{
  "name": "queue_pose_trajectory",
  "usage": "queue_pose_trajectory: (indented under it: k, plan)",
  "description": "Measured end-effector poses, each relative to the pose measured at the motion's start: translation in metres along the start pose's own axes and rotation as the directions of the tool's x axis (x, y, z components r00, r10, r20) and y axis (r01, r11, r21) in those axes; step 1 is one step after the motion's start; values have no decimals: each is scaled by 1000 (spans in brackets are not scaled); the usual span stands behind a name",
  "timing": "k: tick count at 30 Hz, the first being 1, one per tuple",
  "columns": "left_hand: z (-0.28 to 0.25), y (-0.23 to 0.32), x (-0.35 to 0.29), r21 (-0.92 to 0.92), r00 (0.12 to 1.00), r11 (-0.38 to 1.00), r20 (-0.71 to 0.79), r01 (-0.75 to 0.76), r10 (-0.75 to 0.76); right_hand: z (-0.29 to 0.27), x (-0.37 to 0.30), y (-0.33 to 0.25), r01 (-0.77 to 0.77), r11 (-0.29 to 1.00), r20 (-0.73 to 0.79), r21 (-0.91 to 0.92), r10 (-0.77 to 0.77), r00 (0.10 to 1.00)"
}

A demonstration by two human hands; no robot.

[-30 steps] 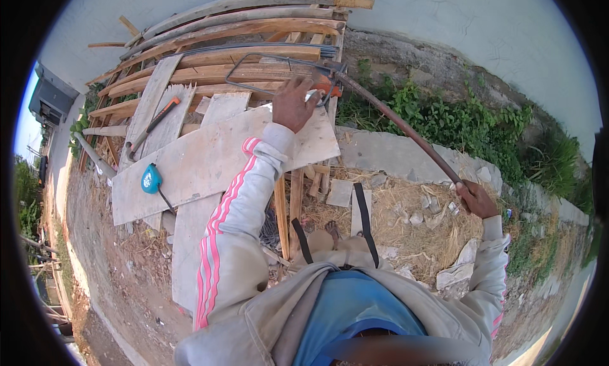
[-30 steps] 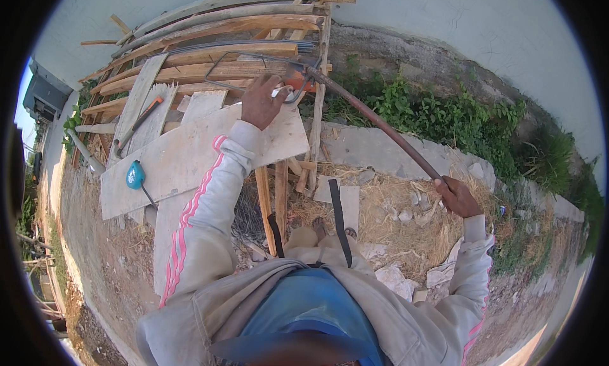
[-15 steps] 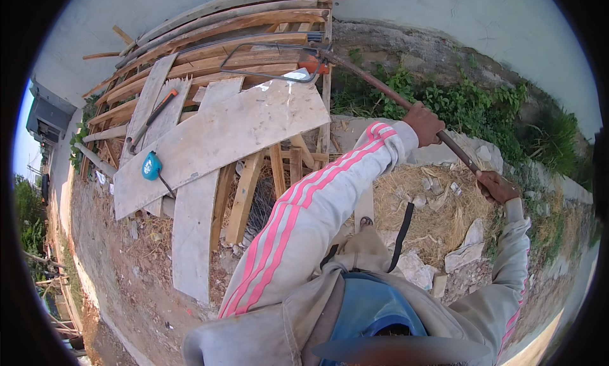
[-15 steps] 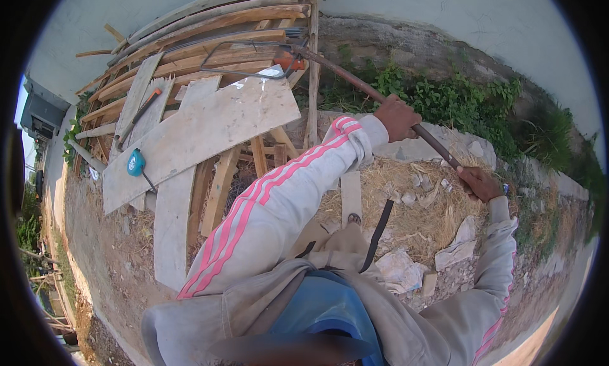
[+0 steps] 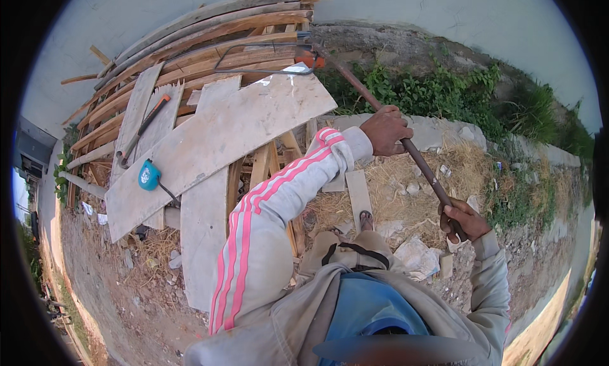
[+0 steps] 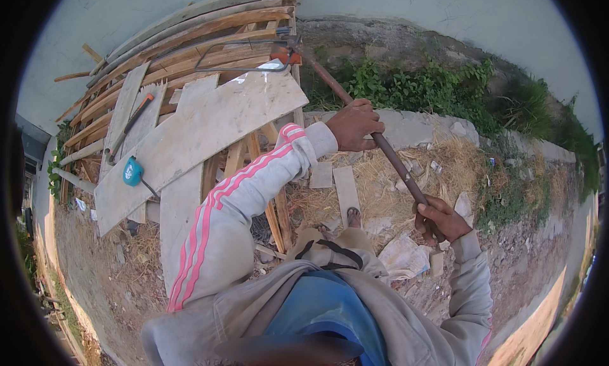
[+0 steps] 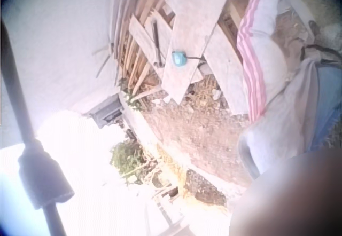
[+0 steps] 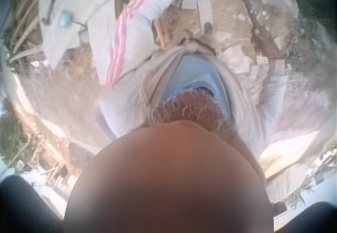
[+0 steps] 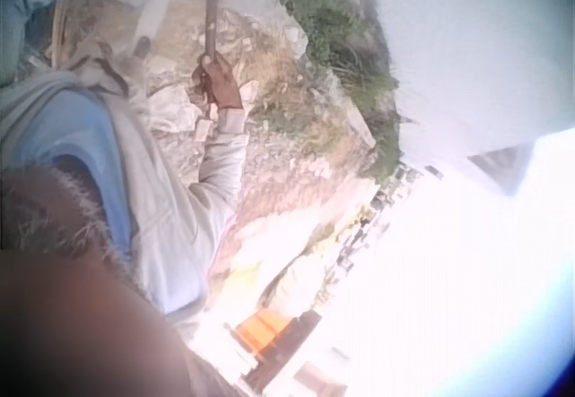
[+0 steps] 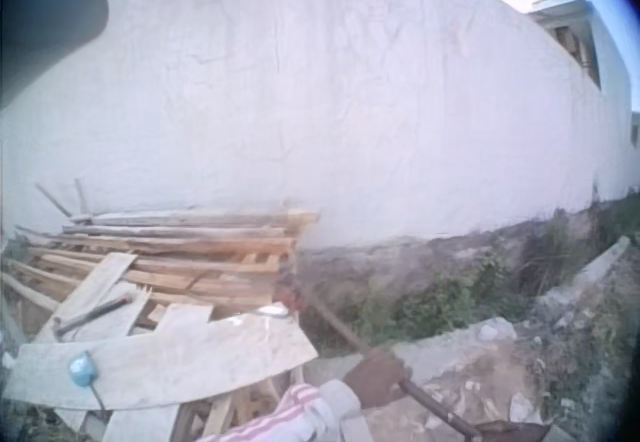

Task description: The person bends a metal reinforcement bar into a rectangular shape using a manual bending jig fixed to a wooden workbench.

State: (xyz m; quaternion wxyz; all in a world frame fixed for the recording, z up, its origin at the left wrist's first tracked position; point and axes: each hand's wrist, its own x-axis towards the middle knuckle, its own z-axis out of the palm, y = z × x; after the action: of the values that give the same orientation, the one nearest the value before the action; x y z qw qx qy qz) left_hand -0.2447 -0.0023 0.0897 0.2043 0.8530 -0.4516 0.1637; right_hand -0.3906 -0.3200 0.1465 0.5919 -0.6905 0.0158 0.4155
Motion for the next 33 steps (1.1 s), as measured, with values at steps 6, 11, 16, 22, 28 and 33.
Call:
queue_pose_trajectory:
  k: [6,11,16,22,28,33]
  plan:
    - [-10,-4,-23,-64,996,994,-26,-88,87,44,-8,10,-62,953,29,298,56,998]
    - [-43,-7,-82,-78,987,984,19,-159,161,162,-10,34,-88,776,73,625,53,996]
    - [-66,2,-119,-112,994,990,48,-87,93,220,7,46,-46,691,142,721,-82,986]
    - [-66,11,-109,-30,995,998,82,-52,54,200,8,47,-151,590,255,793,-96,962]
    - [-60,20,-111,-41,998,999,65,10,-7,188,23,59,-319,550,462,772,-142,875]
    - [-77,31,-132,29,991,995,93,92,-94,232,37,50,-375,677,469,633,49,882]
